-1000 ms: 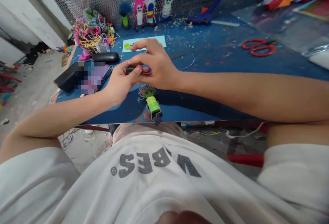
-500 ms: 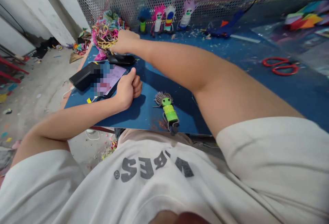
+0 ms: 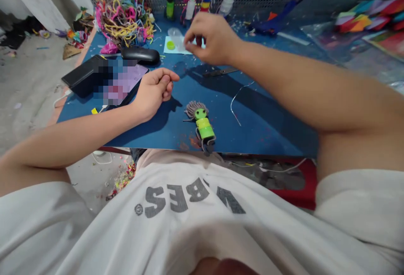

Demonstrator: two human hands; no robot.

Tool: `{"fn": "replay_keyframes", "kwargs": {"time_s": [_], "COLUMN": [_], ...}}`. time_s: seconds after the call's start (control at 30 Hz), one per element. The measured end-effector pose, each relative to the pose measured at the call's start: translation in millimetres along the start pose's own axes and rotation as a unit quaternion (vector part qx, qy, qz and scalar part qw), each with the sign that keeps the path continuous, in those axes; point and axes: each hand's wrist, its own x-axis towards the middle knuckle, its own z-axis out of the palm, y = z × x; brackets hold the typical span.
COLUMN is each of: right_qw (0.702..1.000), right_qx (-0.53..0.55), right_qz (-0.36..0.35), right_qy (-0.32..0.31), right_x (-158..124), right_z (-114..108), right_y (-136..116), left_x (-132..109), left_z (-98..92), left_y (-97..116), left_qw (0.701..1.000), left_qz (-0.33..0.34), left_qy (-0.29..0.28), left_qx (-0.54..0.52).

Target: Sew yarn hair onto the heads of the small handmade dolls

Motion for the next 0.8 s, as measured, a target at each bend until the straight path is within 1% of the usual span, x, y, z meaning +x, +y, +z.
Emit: {"fn": "replay_keyframes", "kwargs": {"time_s": [0.07, 0.1, 0.13, 0.2, 0.27, 0.3, 0.37, 0.43, 0.5, 0.53, 0.6, 0.63, 0.7, 0.8], "right_qw": [0.998, 0.994, 0.993, 0.993, 0.985, 0.978, 0.967, 0.968, 0.973, 0.975, 0.964, 0.961, 0.958, 0.965], "right_qx": [0.030, 0.040, 0.045, 0.078, 0.151, 0.185, 0.226, 0.217, 0.181, 0.158, 0.126, 0.120, 0.111, 0.104], "right_qz": [-0.050, -0.087, -0.105, -0.091, -0.058, -0.043, -0.030, -0.035, -0.064, -0.088, -0.160, -0.173, -0.186, -0.170], "right_qy": [-0.033, -0.047, -0.036, 0.007, 0.068, 0.089, 0.110, 0.118, 0.127, 0.131, 0.171, 0.181, 0.188, 0.169], "right_x": [-40.2, -56.3, -69.2, -85.6, -92.9, -94.9, -98.7, -103.9, -109.5, -112.0, -115.7, -117.0, -118.8, -120.7], "right_z": [5.9, 9.3, 11.9, 13.4, 11.2, 9.6, 6.8, 4.7, 3.2, 2.7, 2.1, 2.3, 3.7, 6.9], "right_y": [5.3, 4.8, 2.8, -4.0, -13.2, -18.7, -31.5, -46.1, -60.0, -65.7, -73.3, -75.2, -76.1, -74.0], "left_x": [1.6, 2.9, 4.5, 8.9, 13.9, 16.3, 20.6, 24.5, 28.2, 30.0, 32.9, 34.0, 35.6, 37.2], "left_z": [-1.9, -2.8, -3.5, -4.6, -5.2, -5.2, -4.7, -4.1, -4.2, -4.6, -6.0, -6.9, -8.6, -10.5], "left_y": [-2.4, -3.7, -5.0, -6.6, -6.8, -6.6, -7.0, -9.7, -14.3, -16.6, -19.8, -20.5, -20.4, -20.3], "left_qw": [1.000, 1.000, 1.000, 0.998, 0.996, 0.994, 0.991, 0.986, 0.975, 0.968, 0.947, 0.937, 0.921, 0.915], "left_qz": [0.013, 0.021, 0.029, 0.045, 0.066, 0.078, 0.101, 0.129, 0.166, 0.187, 0.224, 0.238, 0.254, 0.249], "left_qy": [-0.006, -0.006, -0.001, 0.025, 0.046, 0.047, 0.032, 0.017, -0.001, -0.015, -0.057, -0.079, -0.112, -0.131], "left_qx": [0.007, 0.009, 0.011, 0.024, 0.047, 0.060, 0.082, 0.106, 0.144, 0.169, 0.221, 0.243, 0.273, 0.289]}}
